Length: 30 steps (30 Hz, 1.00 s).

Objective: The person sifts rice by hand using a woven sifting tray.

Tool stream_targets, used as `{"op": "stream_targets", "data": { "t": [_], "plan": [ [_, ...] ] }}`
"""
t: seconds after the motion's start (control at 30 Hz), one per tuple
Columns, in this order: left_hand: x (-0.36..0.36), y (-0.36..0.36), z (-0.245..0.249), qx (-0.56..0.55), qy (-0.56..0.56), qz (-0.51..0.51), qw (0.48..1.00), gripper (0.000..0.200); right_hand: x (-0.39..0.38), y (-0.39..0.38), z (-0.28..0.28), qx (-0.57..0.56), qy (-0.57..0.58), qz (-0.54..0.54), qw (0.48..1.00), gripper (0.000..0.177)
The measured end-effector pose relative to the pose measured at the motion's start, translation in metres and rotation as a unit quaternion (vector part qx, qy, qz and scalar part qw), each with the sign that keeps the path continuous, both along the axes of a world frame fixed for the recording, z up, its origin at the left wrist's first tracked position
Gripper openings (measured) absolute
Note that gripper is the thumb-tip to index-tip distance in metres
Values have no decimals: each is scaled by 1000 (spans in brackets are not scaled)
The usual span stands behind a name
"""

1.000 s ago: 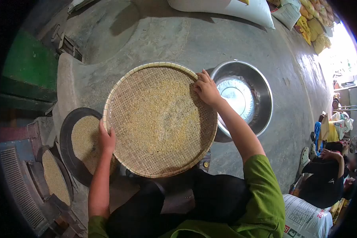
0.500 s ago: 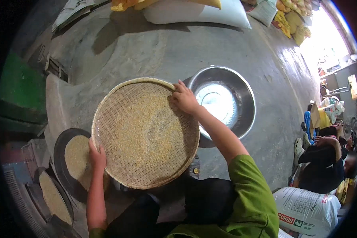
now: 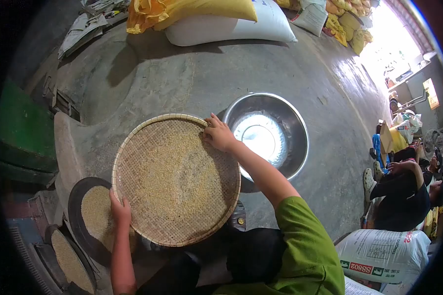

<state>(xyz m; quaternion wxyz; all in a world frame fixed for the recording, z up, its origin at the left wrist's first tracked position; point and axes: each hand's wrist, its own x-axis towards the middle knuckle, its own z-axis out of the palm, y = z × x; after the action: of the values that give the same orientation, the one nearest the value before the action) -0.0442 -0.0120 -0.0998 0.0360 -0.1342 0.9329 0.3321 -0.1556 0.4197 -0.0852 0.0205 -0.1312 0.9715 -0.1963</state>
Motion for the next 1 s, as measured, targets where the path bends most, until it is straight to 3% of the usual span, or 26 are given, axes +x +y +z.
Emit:
{"op": "stream_targets", "data": {
  "t": [0.4, 0.5, 1.0],
  "plan": [
    [1, 10, 18, -18, -5, 2, 1000, 55, -2, -2, 2, 41, 13, 24, 999, 18],
    [1, -2, -3, -42, 19, -9, 999, 55, 0, -2, 0, 55, 20, 32, 998, 20],
    [2, -3, -5, -6, 34, -11, 999, 56, 1, -4, 0, 50, -8, 20, 999, 20]
  ]
}}
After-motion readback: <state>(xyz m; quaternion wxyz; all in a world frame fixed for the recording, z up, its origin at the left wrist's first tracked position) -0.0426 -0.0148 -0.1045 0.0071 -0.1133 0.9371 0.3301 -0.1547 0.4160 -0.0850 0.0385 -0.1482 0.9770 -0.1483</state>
